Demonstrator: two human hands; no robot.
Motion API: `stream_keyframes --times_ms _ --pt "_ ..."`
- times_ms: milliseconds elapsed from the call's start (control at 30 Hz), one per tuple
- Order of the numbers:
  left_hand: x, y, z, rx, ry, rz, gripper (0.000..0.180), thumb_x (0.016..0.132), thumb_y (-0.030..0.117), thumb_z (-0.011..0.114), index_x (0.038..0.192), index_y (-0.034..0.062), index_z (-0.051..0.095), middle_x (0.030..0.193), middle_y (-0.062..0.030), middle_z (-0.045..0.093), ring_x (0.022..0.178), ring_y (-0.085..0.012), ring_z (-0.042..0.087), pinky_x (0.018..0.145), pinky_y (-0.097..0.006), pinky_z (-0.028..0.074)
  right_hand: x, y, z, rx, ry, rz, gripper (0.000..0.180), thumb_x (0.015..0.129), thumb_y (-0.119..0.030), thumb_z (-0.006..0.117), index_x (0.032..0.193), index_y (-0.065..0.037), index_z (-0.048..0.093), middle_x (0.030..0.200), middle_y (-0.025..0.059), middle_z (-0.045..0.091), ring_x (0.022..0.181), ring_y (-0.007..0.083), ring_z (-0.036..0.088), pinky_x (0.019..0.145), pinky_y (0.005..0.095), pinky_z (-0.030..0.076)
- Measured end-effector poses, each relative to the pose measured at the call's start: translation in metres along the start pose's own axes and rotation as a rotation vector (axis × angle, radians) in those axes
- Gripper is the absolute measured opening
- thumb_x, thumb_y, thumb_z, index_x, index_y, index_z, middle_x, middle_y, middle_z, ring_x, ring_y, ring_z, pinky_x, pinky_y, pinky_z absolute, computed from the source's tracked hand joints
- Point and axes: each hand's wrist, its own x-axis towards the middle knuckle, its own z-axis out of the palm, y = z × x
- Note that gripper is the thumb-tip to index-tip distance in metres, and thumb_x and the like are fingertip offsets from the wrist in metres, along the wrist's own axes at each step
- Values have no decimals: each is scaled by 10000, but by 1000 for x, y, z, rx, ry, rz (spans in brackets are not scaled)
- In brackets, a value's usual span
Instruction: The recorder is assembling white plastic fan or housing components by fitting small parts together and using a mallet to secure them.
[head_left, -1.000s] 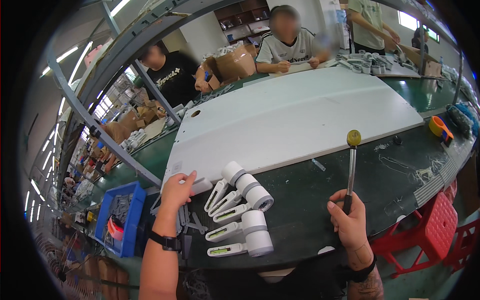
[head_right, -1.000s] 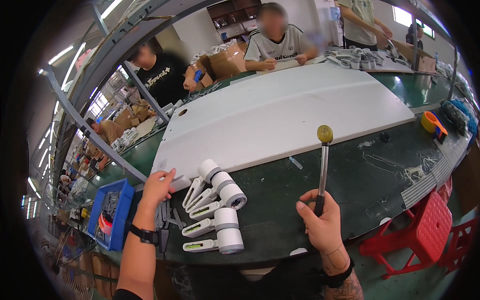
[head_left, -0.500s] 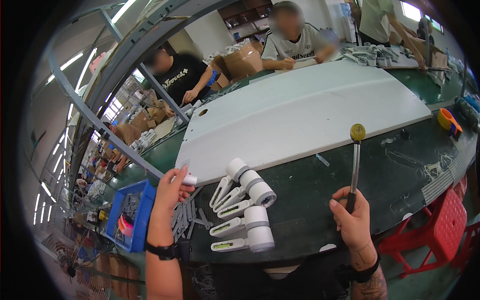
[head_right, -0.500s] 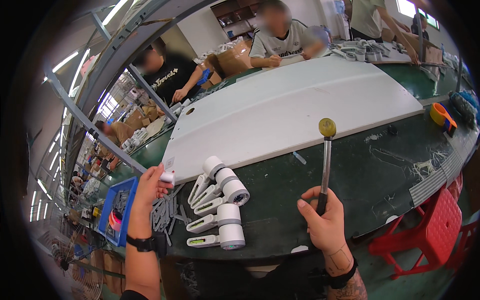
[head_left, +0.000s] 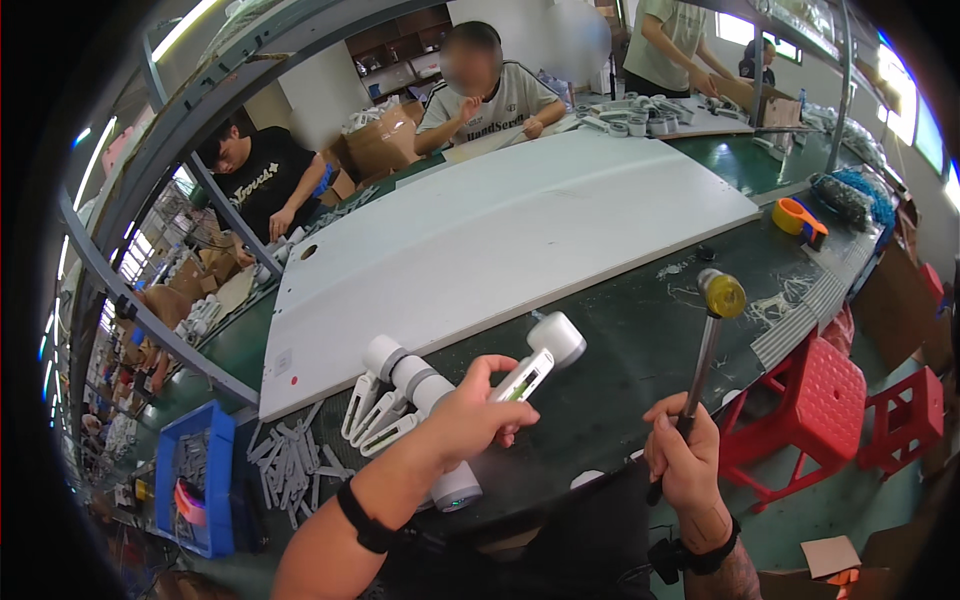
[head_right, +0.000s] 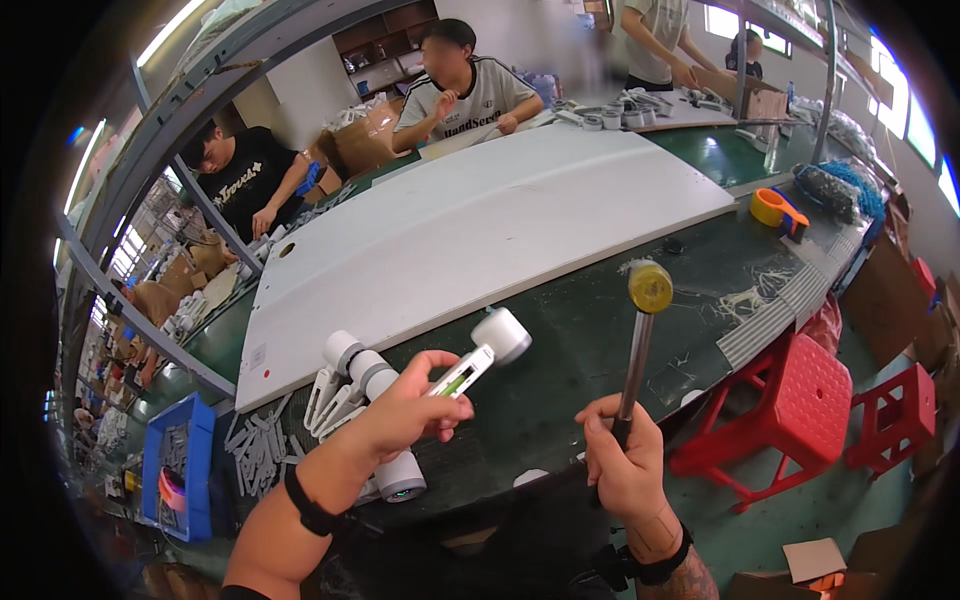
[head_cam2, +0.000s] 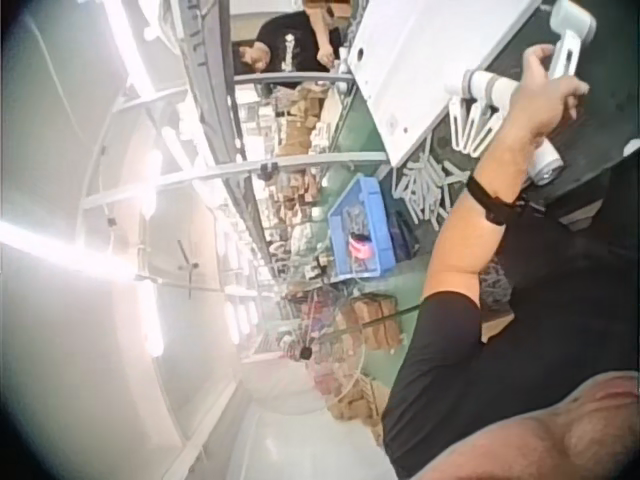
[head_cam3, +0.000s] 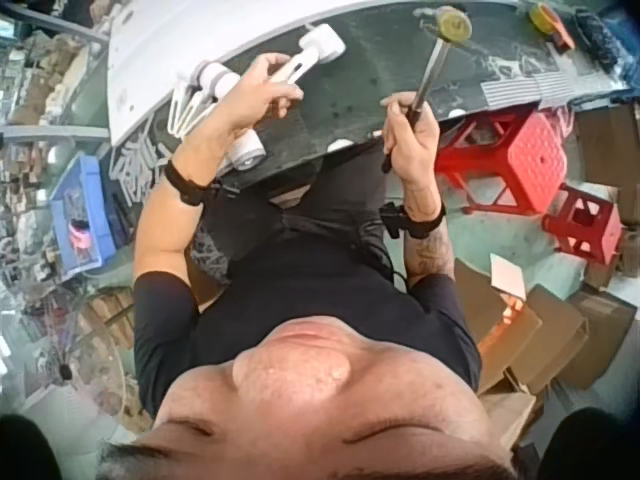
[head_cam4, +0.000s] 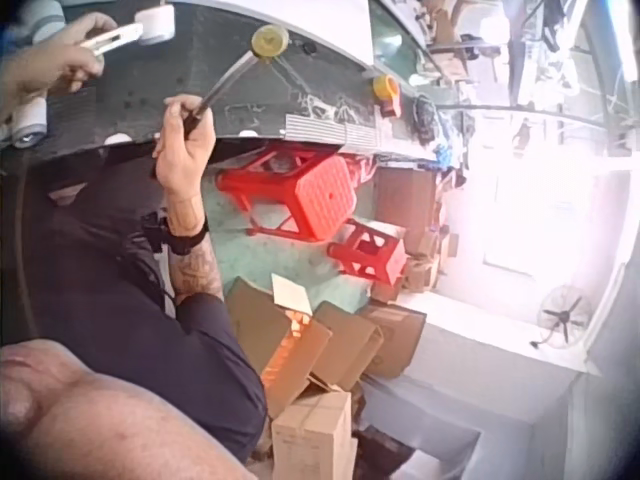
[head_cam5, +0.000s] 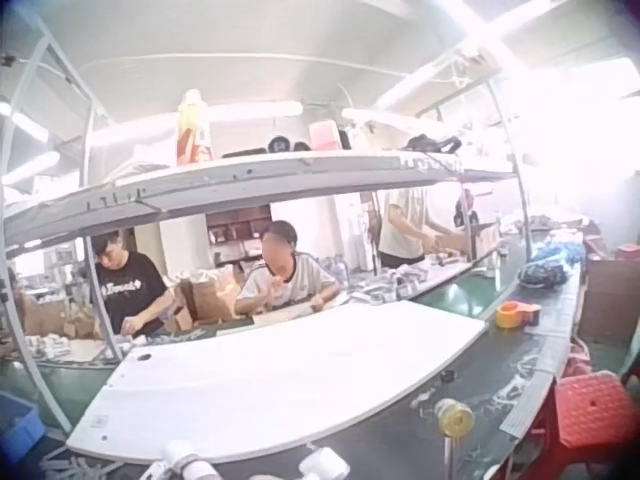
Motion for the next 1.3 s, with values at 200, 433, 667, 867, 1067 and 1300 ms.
stream_keyframes --times_ms 200,433,667,867,1067,1300 --pt "25 -10 1 662 225 309 342 1016 278 723 1203 2 799 1134 -113 827 785 -270 721 824 -393 611 -10 -7 9 -121 28 23 155 1163 -122 614 1169 28 653 717 -33 548 522 35 498 475 228 395" --pt "-38 -23 -45 816 648 811 426 988 289 832 1321 29 775 1261 -173 783 1231 -372 700 1071 -465 564 -11 5 11 -275 -18 48 128 1153 -113 620 1177 6 660 777 -32 574 542 27 514 473 220 383" --pt "-70 -99 -138 839 952 695 467 1038 170 770 1471 27 671 1381 -218 731 1236 -396 706 1096 -459 556 44 4 91 -537 -344 66 125 1095 -96 729 1180 -29 791 815 -71 593 714 37 482 636 260 398" --pt "-77 -110 -138 733 797 500 461 1069 162 703 1509 30 667 1304 -205 730 1253 -425 677 1098 -492 531 61 0 163 -769 -387 149 474 976 -348 896 1377 -112 802 714 -30 541 667 69 478 607 298 407" --pt "-93 -115 -139 774 719 484 459 1064 144 694 1511 41 682 1214 -183 712 1147 -407 691 1007 -479 563 8 -10 154 -792 -515 206 726 897 -399 968 1514 -116 712 861 26 718 698 104 603 661 292 514" --pt "-90 -97 -119 748 706 517 437 1060 275 756 1476 148 724 1458 -221 638 1282 -440 677 1087 -497 557 -8 12 154 -867 -599 125 871 869 -445 977 1633 -252 605 836 116 741 700 283 736 697 388 590"
